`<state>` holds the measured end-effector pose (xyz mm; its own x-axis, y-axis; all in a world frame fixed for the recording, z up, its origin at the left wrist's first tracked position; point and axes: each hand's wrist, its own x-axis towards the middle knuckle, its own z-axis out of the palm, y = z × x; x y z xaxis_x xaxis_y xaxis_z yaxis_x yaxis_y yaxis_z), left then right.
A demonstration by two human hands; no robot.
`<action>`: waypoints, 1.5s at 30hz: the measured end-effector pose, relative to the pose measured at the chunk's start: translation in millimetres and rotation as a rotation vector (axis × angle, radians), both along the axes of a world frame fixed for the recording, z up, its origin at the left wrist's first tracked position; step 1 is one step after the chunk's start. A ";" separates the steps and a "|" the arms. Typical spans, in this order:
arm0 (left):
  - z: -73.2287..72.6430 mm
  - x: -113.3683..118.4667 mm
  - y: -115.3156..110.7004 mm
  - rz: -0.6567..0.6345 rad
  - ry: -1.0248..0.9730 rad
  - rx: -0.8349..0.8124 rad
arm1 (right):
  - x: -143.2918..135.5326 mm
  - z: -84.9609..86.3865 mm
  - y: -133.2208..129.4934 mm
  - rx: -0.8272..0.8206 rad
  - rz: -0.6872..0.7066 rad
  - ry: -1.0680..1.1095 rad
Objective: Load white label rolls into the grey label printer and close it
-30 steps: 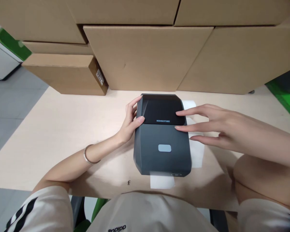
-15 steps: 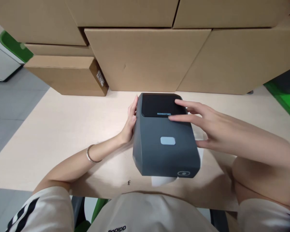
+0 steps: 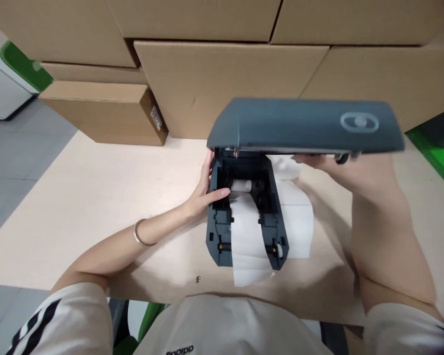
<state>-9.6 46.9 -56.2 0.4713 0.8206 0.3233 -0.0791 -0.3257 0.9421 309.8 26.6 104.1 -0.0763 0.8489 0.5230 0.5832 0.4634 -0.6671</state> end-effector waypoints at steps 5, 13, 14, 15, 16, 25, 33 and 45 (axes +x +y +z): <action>8.7 -1.6 -1.5 -0.022 0.038 0.013 | -9.5 -21.9 20.9 -0.138 0.013 0.345; 12.2 -3.3 4.1 -0.038 0.093 0.022 | -13.5 -41.0 37.2 -0.100 -0.024 0.408; 12.5 -3.2 4.0 -0.038 0.091 0.026 | -13.5 -45.5 39.8 -0.106 -0.045 0.409; 12.6 -3.1 3.9 -0.039 0.087 0.030 | -13.3 -50.2 42.5 -0.110 -0.069 0.408; 12.3 -3.2 3.8 -0.043 0.082 0.032 | -13.1 -54.9 45.2 -0.118 -0.095 0.401; 3.0 -4.2 7.5 -0.046 0.019 0.080 | -9.6 -57.8 43.5 -0.071 -0.248 0.162; 5.1 -2.9 3.6 0.002 0.026 0.046 | -31.6 -38.9 11.7 0.066 0.100 -0.569; 6.2 -2.0 2.3 0.038 0.038 0.089 | -61.3 -56.3 -5.8 -0.082 0.439 -0.646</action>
